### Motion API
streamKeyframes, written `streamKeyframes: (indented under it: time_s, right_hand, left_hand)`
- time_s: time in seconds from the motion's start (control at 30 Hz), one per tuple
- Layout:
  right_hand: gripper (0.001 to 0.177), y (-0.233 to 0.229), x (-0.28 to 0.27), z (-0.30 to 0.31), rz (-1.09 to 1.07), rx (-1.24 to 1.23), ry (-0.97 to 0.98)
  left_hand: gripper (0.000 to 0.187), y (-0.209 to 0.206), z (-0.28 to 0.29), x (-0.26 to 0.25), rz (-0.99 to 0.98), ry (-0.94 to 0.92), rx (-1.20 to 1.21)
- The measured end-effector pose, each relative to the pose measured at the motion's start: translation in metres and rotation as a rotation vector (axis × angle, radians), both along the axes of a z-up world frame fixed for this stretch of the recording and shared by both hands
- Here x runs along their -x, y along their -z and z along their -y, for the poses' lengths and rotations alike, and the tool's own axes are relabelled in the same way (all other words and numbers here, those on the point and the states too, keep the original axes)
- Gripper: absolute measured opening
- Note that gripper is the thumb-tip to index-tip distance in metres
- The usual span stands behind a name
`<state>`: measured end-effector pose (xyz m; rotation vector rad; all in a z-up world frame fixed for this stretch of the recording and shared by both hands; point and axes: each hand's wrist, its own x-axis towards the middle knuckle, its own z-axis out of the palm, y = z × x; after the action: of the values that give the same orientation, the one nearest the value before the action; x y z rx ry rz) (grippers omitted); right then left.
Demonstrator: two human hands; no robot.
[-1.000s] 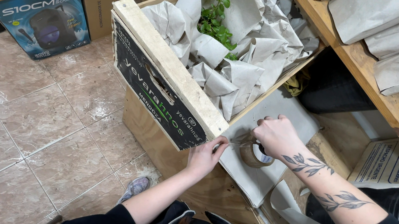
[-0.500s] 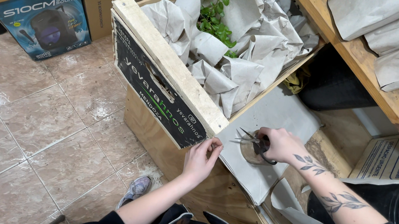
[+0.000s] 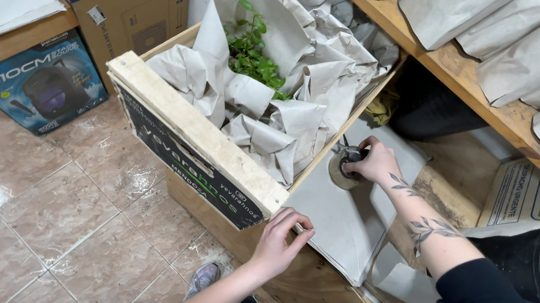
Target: The person wraps a black plastic pot in a sheet of paper by hand, securing the paper with tape and using scissors to cut the tape and paper.
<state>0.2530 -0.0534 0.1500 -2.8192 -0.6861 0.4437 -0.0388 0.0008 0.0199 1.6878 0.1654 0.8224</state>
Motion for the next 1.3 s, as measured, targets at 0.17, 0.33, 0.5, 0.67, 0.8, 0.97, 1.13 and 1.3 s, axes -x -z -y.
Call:
streamKeyframes:
  time_s: [0.17,0.33,0.5,0.67,0.8,0.97,1.13,1.3]
  right_hand:
    - [0.078,0.014,-0.036,0.007,0.007,0.152,-0.141]
    - [0.064,-0.102,0.019,0.033,-0.154,0.044,-0.247]
    - [0.069,-0.178,0.123,0.065,-0.421,-0.067,-0.397]
    - [0.004,-0.159,0.149,0.108,-0.066,-0.115,-0.196]
    - [0.003,-0.162,0.163,0.138,0.232,-0.106,-0.24]
    - [0.005,-0.191,0.172,0.157,0.708,-0.292,-0.355]
    - [0.012,-0.226,0.153,0.221,0.762,-0.521,-0.027]
    - [0.06,-0.211,0.076,0.241,0.592,-0.268,-0.094]
  left_hand:
    - [0.009,-0.032,-0.004,-0.005,0.031,0.071,0.17]
    - [0.011,-0.058,-0.008,-0.018,0.055,0.201,0.296]
    - [0.014,-0.097,-0.006,-0.032,0.089,0.348,0.248]
    - [0.014,-0.105,0.008,-0.053,0.109,0.428,0.138]
    - [0.026,-0.132,0.016,-0.058,0.138,0.458,0.159]
    - [0.102,-0.161,0.045,-0.05,0.091,0.639,0.221]
    - [0.118,-0.114,0.056,-0.069,0.026,0.818,-0.028]
    - [0.056,-0.057,0.109,-0.085,0.074,0.859,-0.19]
